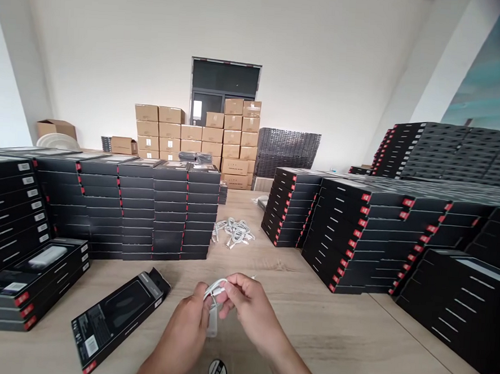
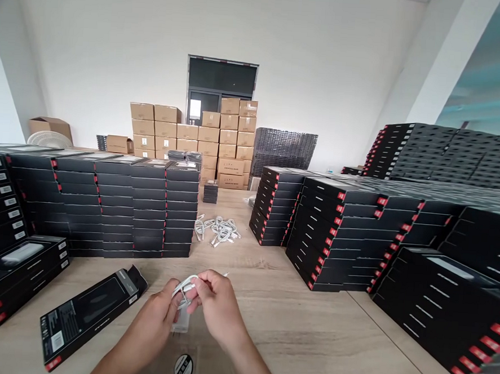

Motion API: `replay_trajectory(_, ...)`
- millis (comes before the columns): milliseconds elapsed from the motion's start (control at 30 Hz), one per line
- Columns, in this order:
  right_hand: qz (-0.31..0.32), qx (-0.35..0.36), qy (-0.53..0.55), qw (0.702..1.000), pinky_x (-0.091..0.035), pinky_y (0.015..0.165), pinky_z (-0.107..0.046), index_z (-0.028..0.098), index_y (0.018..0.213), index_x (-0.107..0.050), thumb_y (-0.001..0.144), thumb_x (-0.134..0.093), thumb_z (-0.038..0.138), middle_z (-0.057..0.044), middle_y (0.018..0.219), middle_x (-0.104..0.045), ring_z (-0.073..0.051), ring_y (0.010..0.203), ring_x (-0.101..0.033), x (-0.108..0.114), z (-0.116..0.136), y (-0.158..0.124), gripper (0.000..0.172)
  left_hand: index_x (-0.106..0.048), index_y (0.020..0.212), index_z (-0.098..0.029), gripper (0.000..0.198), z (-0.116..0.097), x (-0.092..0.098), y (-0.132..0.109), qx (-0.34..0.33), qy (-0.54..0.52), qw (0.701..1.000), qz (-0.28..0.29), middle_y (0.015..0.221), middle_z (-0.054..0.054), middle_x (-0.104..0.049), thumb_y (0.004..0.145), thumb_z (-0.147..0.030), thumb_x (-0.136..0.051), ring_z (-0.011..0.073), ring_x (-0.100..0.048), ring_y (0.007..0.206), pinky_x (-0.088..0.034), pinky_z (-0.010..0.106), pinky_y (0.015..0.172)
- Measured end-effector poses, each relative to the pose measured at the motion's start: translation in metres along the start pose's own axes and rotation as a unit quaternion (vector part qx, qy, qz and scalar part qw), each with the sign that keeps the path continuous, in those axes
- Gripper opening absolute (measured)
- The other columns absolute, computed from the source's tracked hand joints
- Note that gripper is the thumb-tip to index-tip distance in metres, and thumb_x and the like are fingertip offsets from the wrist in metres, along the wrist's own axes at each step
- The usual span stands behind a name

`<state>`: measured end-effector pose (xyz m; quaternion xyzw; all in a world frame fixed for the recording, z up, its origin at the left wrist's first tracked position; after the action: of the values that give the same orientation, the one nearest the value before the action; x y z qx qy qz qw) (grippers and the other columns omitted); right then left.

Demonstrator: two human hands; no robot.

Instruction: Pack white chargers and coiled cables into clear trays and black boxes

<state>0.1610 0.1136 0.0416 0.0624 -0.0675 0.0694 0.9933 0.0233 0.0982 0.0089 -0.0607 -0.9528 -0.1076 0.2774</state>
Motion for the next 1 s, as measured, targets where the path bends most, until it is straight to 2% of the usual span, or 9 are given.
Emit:
replay_trajectory(167,0.045,-0.056,0.012,0.997,-0.03,0.042,-0.021,0.016,0.075,-0.067,0.081,-0.059,0.043,-0.003,0.068,-0.071,-0.01,0.041,-0.055,0.007,0.005,-0.002,0.029,-0.051,0.095,-0.022,0.028,-0.002,0.001,-0.004,0.006,-0.085,0.996,0.041,0.073,0.001,-0.058,0.094,-0.041,-0.032,0.0182,-0.054,0.068,-0.036,0.027,0.062)
replay_trajectory(300,0.065,-0.059,-0.029,0.996,-0.025,0.036,-0.021,0.017,0.077,-0.07,0.084,-0.055,0.047,0.002,0.051,-0.06,-0.008,0.033,-0.038,0.009,0.006,-0.003,0.035,-0.054,0.095,-0.022,0.027,0.002,-0.001,-0.006,0.015,-0.111,0.993,0.032,0.073,0.0,-0.057,0.093,-0.044,-0.038,0.0179,-0.052,0.07,-0.037,0.027,0.065)
replay_trajectory(400,-0.003,-0.007,-0.123,0.992,-0.026,0.038,-0.023,0.019,0.071,-0.071,0.084,-0.053,0.042,0.005,0.042,-0.048,-0.01,0.035,-0.037,0.005,0.001,-0.003,0.032,-0.057,0.09,-0.022,0.028,0.004,-0.006,-0.003,0.018,-0.16,0.987,0.011,0.068,-0.001,-0.056,0.088,-0.049,-0.048,0.0168,-0.051,0.066,-0.036,0.026,0.062)
replay_trajectory(533,-0.145,0.107,-0.202,0.963,-0.035,0.049,-0.025,0.023,0.082,-0.073,0.079,-0.062,0.034,0.004,0.047,-0.052,-0.013,0.045,-0.044,-0.002,-0.002,-0.005,0.016,-0.055,0.081,-0.021,0.036,0.004,-0.008,0.004,0.036,-0.292,0.955,-0.043,0.061,-0.004,-0.05,0.082,-0.057,-0.054,0.0116,-0.042,0.053,-0.03,0.022,0.049)
replay_trajectory(667,-0.193,0.107,-0.033,0.975,-0.041,0.056,-0.025,0.021,0.08,-0.067,0.074,-0.071,0.041,0.003,0.057,-0.058,-0.014,0.054,-0.051,0.0,0.0,-0.003,0.021,-0.051,0.08,-0.02,0.039,0.002,-0.006,0.008,0.049,-0.372,0.925,-0.052,0.057,-0.007,-0.045,0.082,-0.06,-0.053,0.0077,-0.037,0.046,-0.027,0.019,0.045)
replay_trajectory(733,-0.166,0.059,0.11,0.978,-0.046,0.063,-0.026,0.021,0.084,-0.066,0.072,-0.073,0.045,-0.001,0.075,-0.068,-0.018,0.07,-0.061,-0.003,-0.001,-0.001,0.028,-0.05,0.081,-0.02,0.04,0.0,-0.01,0.006,0.058,-0.407,0.912,-0.005,0.056,-0.007,-0.046,0.081,-0.06,-0.053,0.0065,-0.036,0.043,-0.025,0.019,0.043)
replay_trajectory(833,-0.08,-0.008,0.294,0.952,-0.049,0.078,-0.031,0.022,0.102,-0.066,0.07,-0.076,0.045,-0.006,0.101,-0.071,-0.022,0.094,-0.065,-0.014,-0.004,0.0,0.041,-0.05,0.084,-0.02,0.042,-0.007,-0.021,0.002,0.08,-0.423,0.898,0.09,0.057,-0.006,-0.05,0.081,-0.061,-0.052,0.0062,-0.036,0.039,-0.02,0.02,0.039)
replay_trajectory(933,-0.065,-0.033,0.397,0.915,-0.05,0.072,-0.03,0.02,0.087,-0.066,0.07,-0.077,0.046,-0.002,0.075,-0.07,-0.018,0.072,-0.066,-0.017,-0.008,0.001,0.032,-0.052,0.088,-0.019,0.043,-0.015,-0.02,0.0,0.061,-0.341,0.929,0.132,0.061,-0.004,-0.053,0.084,-0.062,-0.044,0.0083,-0.041,0.041,-0.026,0.022,0.041)
replay_trajectory(1000,-0.088,-0.043,0.433,0.896,-0.05,0.064,-0.029,0.02,0.07,-0.061,0.073,-0.072,0.053,0.005,0.054,-0.058,-0.011,0.046,-0.054,-0.011,-0.011,0.004,0.035,-0.053,0.087,-0.019,0.04,-0.015,-0.005,0.0,0.028,-0.216,0.97,0.108,0.066,-0.001,-0.057,0.087,-0.057,-0.04,0.0114,-0.048,0.05,-0.035,0.024,0.05)
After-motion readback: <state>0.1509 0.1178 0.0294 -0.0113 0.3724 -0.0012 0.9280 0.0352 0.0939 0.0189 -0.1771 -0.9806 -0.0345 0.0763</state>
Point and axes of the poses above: each hand's wrist, its own y-axis towards the middle knuckle, its own x-axis out of the back of the hand, z = x × y, the point moved 2 cm from there along y, towards the middle knuckle
